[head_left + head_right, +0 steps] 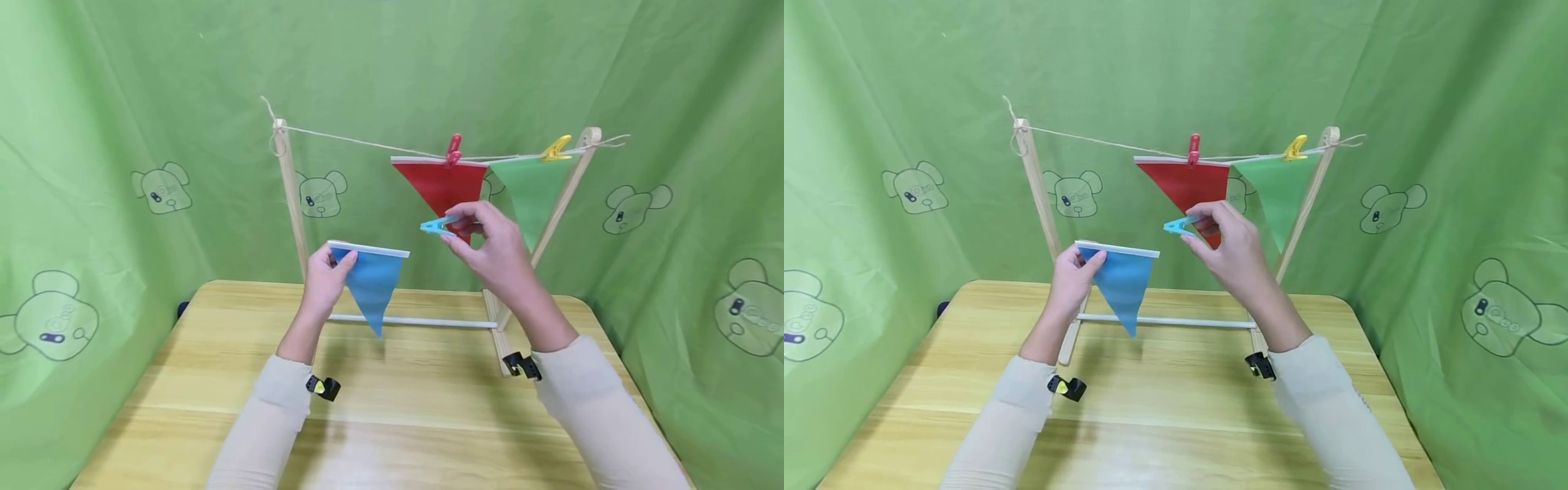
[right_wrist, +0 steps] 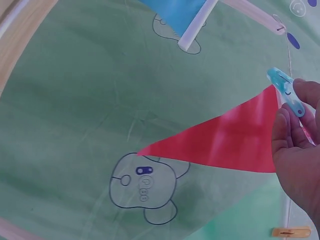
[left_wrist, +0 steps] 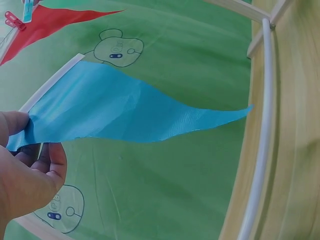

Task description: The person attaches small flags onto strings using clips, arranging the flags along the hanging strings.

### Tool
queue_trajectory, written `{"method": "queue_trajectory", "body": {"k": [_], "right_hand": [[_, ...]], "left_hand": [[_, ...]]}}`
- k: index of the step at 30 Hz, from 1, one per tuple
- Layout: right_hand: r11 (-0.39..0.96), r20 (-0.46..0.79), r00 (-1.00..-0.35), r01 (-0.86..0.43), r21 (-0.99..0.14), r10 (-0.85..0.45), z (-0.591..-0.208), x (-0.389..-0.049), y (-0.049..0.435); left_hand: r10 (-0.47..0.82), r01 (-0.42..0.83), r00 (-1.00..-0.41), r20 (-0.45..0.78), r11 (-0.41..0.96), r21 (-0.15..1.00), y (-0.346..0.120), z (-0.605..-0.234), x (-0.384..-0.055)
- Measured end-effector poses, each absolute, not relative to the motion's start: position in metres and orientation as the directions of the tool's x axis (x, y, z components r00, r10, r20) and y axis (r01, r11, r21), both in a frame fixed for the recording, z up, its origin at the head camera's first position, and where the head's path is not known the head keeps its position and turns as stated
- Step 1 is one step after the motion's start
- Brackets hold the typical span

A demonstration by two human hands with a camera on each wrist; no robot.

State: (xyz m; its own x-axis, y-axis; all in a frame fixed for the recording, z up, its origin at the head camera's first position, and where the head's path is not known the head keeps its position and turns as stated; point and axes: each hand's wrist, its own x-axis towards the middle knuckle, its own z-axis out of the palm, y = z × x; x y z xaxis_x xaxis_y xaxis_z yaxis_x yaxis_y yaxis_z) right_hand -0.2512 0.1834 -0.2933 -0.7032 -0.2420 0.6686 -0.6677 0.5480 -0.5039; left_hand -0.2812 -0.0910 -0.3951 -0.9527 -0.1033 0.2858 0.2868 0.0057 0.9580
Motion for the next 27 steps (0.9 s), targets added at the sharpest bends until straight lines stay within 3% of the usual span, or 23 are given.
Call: {"method": "queue_trajectory", "body": {"k": [17, 27], "right_hand": [[0.562, 0.704, -0.659, -0.699, -0.443, -0.265, -0.266, -0.256, 0.173], [0.544, 0.746, -0.596, -0.747, -0.381, -0.296, -0.252, -0.258, 0.170]], "left_hand": [[-0.108, 0.293, -0.951, 0.289, -0.021, 0.956, -0.094, -0.365, -0.279], [-0.108, 0.324, -0.941, 0.321, -0.018, 0.946, -0.092, -0.348, -0.281]]}}
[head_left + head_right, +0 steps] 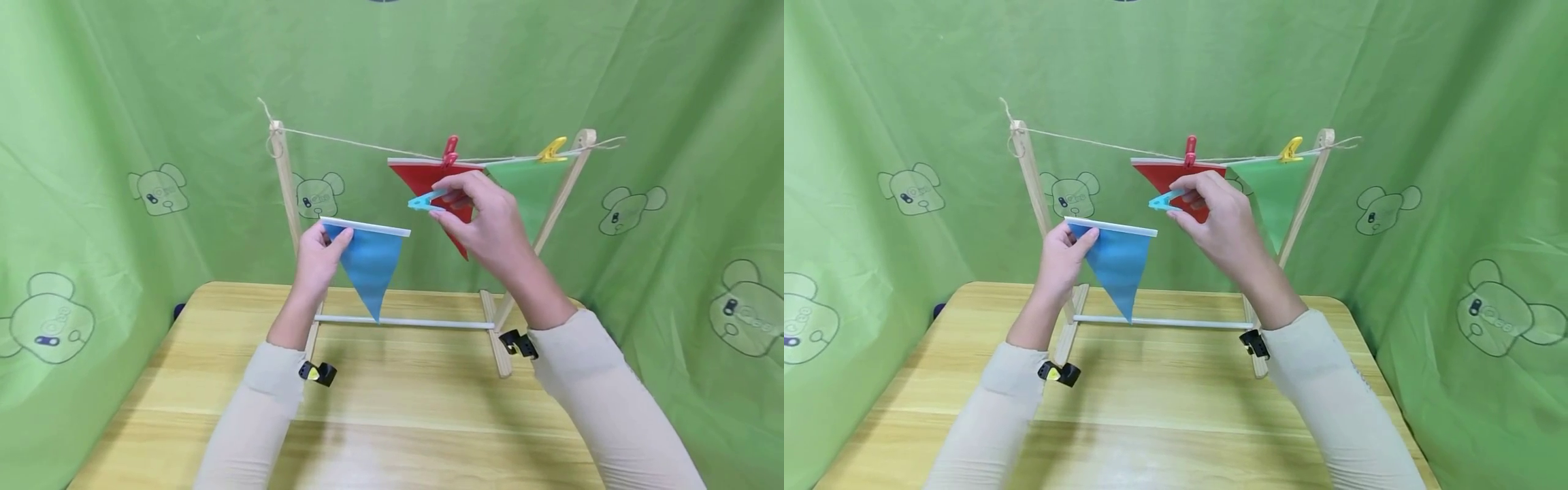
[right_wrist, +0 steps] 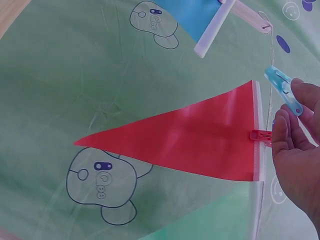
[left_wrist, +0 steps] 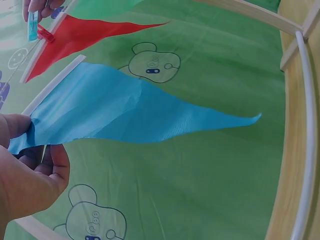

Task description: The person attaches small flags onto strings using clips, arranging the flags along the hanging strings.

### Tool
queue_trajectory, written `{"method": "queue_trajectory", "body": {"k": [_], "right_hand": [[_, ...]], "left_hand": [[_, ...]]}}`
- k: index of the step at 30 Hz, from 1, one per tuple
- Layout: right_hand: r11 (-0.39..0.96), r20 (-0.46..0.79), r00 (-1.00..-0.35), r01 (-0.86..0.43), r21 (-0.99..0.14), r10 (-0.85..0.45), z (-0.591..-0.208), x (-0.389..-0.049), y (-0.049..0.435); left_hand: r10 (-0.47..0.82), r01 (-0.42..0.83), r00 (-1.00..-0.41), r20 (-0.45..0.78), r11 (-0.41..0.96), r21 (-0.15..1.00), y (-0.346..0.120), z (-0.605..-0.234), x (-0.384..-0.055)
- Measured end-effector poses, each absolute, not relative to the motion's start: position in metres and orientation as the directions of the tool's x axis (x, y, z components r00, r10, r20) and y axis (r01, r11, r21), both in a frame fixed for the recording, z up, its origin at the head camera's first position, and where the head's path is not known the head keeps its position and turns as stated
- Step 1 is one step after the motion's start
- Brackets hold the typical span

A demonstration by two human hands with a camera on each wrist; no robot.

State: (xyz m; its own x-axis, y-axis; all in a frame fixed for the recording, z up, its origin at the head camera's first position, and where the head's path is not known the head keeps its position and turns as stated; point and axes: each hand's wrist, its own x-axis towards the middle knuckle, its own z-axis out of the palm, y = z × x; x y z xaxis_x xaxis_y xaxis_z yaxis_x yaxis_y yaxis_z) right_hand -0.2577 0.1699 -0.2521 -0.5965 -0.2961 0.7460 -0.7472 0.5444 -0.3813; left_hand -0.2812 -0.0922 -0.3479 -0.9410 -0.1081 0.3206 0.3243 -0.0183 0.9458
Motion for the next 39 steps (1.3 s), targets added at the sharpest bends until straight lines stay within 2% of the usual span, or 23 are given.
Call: {"method": "queue_trajectory", "body": {"k": [12, 24, 39], "right_hand": [[0.563, 0.766, -0.557, -0.763, -0.318, -0.322, -0.223, -0.256, 0.159], [0.540, 0.736, -0.607, -0.744, -0.393, -0.301, -0.202, -0.261, 0.148], [0.598, 0.729, -0.598, -0.732, -0.327, -0.333, -0.180, -0.270, 0.135]], "left_hand": [[-0.129, 0.333, -0.938, 0.323, -0.064, 0.941, -0.092, -0.321, -0.286], [-0.152, 0.321, -0.941, 0.303, -0.114, 0.940, -0.097, -0.305, -0.291], [-0.194, 0.350, -0.929, 0.315, -0.179, 0.920, -0.097, -0.290, -0.302]]}}
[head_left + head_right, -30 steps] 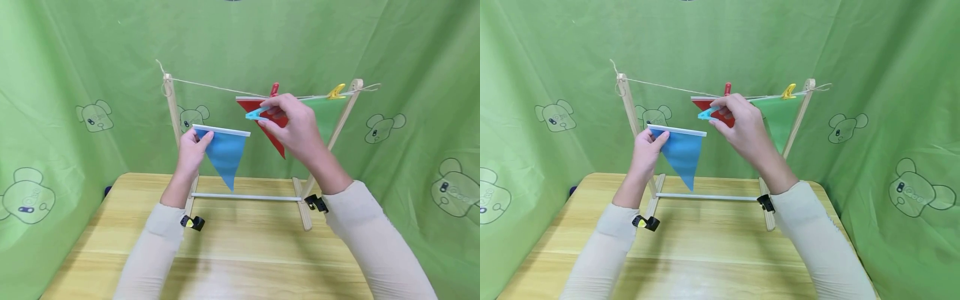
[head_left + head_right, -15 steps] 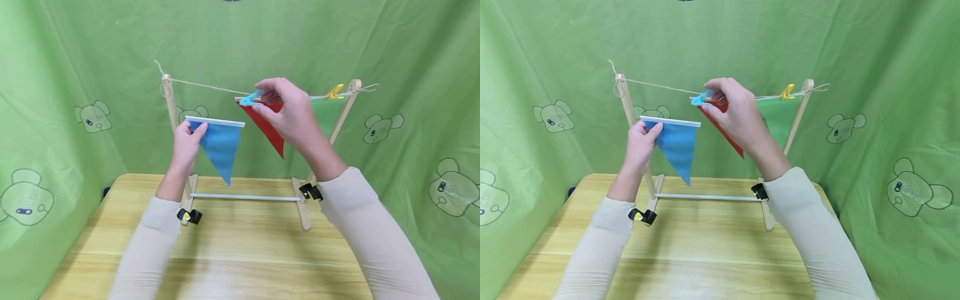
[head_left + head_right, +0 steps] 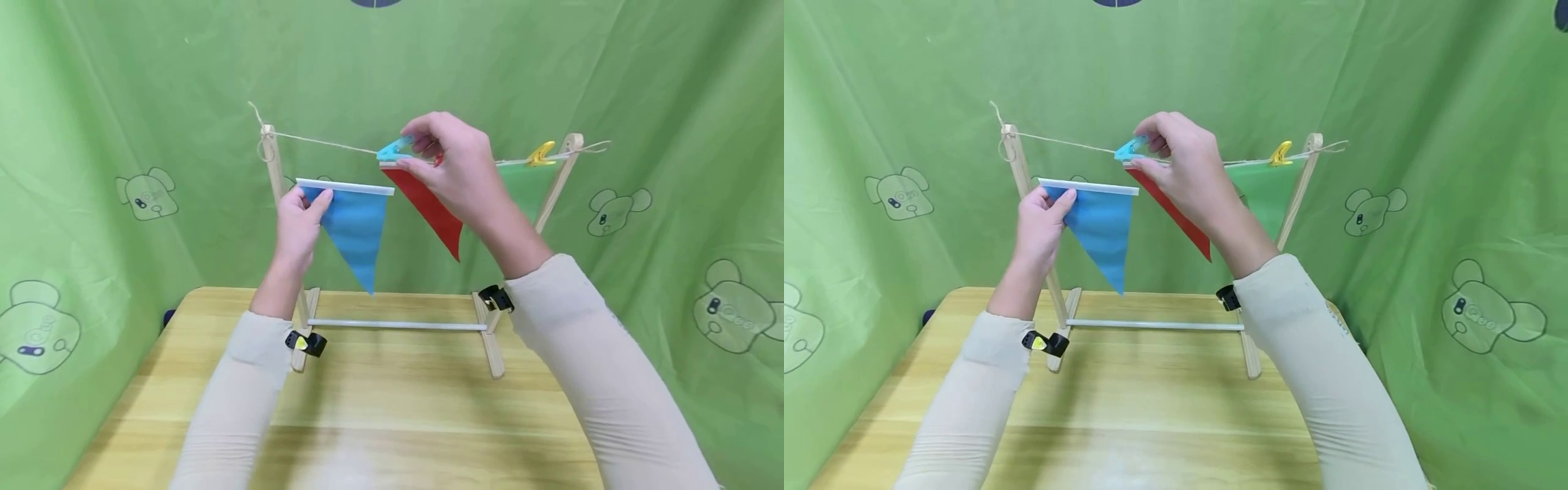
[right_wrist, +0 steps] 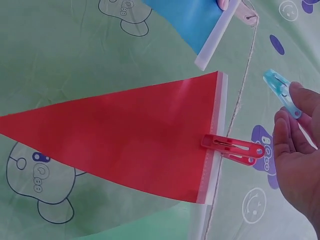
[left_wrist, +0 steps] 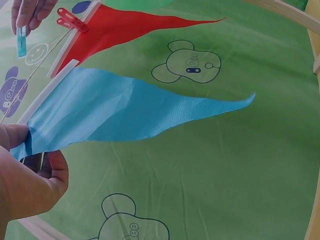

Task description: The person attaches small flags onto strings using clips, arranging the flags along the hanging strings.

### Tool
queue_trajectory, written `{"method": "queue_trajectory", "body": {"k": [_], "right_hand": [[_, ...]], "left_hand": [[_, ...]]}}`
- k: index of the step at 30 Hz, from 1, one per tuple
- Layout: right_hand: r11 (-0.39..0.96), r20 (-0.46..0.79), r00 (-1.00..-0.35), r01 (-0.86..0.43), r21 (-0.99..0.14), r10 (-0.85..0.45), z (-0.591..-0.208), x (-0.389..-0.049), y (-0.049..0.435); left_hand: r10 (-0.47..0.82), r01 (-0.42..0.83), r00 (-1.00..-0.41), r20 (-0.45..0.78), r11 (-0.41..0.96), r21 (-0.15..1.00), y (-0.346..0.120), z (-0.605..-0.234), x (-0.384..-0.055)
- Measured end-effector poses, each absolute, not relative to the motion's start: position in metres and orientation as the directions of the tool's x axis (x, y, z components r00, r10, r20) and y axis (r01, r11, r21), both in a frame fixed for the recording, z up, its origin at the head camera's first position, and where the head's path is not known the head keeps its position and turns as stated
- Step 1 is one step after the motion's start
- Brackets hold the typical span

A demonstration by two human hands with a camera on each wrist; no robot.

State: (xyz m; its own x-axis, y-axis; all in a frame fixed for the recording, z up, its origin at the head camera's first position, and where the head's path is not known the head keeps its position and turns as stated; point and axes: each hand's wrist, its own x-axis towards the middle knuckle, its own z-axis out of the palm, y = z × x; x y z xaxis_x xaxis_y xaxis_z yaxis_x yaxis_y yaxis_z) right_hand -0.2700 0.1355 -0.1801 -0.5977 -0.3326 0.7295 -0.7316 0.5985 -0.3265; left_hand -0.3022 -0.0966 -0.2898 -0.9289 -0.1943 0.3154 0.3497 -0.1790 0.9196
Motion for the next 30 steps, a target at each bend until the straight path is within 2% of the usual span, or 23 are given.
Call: {"method": "queue_trajectory", "body": {"k": [21, 30], "right_hand": [[0.613, 0.700, -0.623, -0.716, -0.333, -0.348, -0.162, -0.273, 0.125], [0.662, 0.638, -0.671, -0.678, -0.321, -0.377, -0.150, -0.275, 0.114]], "left_hand": [[-0.153, 0.347, -0.936, 0.317, -0.258, 0.902, -0.109, -0.273, -0.308], [-0.177, 0.354, -0.932, 0.316, -0.271, 0.895, -0.109, -0.270, -0.307]]}}
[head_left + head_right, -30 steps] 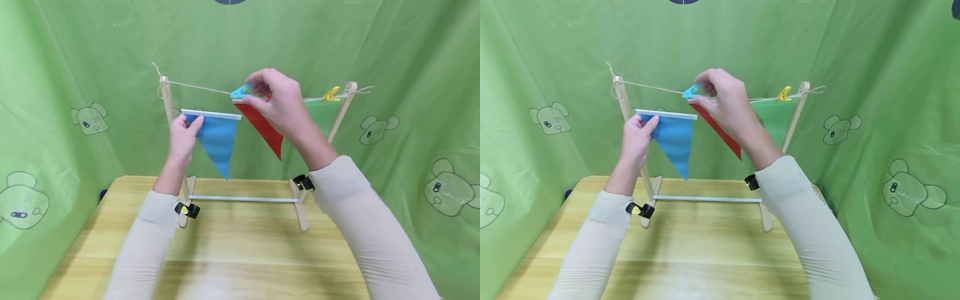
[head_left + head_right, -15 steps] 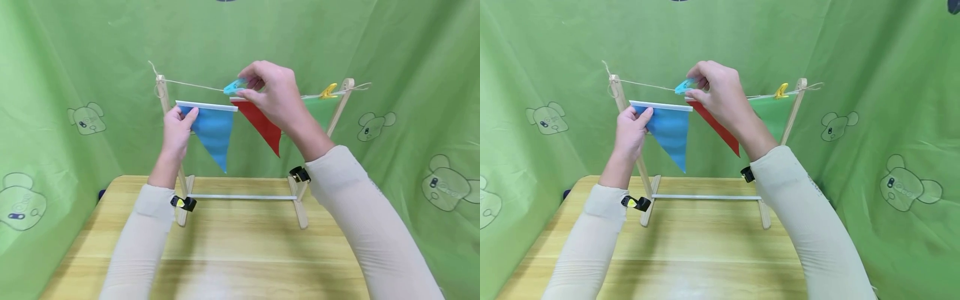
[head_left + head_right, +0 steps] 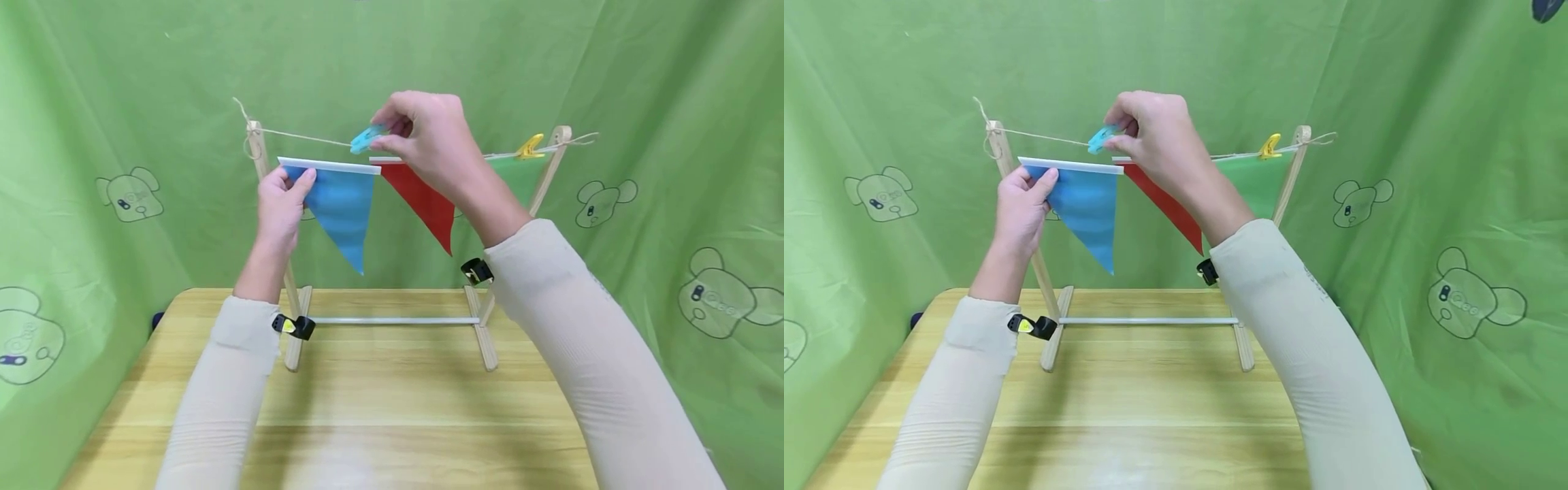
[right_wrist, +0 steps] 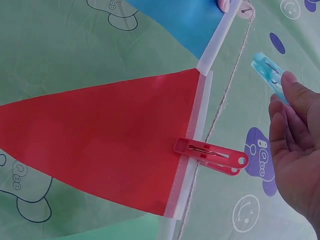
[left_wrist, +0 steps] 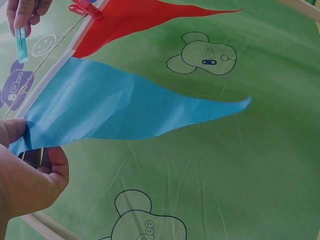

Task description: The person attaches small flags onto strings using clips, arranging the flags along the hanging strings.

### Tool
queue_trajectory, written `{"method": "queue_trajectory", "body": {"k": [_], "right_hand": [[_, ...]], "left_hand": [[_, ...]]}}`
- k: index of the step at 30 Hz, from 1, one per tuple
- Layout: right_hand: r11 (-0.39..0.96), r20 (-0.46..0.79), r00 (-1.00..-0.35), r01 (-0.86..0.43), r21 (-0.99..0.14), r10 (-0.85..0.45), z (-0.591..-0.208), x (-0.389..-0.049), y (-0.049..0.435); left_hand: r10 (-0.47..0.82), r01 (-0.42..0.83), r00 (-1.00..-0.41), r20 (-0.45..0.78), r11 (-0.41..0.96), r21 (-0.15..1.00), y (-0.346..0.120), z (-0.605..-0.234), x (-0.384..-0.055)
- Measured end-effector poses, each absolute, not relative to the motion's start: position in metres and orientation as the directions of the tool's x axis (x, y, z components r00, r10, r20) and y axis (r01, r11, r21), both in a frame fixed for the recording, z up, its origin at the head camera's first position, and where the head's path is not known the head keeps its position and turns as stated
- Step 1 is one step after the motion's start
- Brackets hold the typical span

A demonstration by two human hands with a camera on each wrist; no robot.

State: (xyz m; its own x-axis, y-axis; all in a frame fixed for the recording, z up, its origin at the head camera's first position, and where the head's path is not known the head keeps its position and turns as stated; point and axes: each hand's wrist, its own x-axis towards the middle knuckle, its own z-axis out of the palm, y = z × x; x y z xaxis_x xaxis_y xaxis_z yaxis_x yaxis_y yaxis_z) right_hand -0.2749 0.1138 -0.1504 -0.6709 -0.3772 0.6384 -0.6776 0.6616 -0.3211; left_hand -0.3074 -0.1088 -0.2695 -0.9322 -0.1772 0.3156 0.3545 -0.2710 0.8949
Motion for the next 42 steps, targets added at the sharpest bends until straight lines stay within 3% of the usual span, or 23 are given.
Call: {"method": "queue_trajectory", "body": {"k": [19, 26, 42], "right_hand": [[0.741, 0.483, -0.790, -0.570, -0.354, -0.377, -0.130, -0.291, 0.102], [0.759, 0.456, -0.793, -0.569, -0.316, -0.404, -0.130, -0.294, 0.093], [0.775, 0.401, -0.796, -0.574, -0.264, -0.453, -0.132, -0.302, 0.081]], "left_hand": [[-0.195, 0.344, -0.934, 0.299, -0.273, 0.898, -0.105, -0.262, -0.313], [-0.190, 0.367, -0.926, 0.326, -0.244, 0.898, -0.103, -0.260, -0.315], [-0.210, 0.350, -0.933, 0.293, -0.335, 0.875, -0.104, -0.253, -0.318]]}}
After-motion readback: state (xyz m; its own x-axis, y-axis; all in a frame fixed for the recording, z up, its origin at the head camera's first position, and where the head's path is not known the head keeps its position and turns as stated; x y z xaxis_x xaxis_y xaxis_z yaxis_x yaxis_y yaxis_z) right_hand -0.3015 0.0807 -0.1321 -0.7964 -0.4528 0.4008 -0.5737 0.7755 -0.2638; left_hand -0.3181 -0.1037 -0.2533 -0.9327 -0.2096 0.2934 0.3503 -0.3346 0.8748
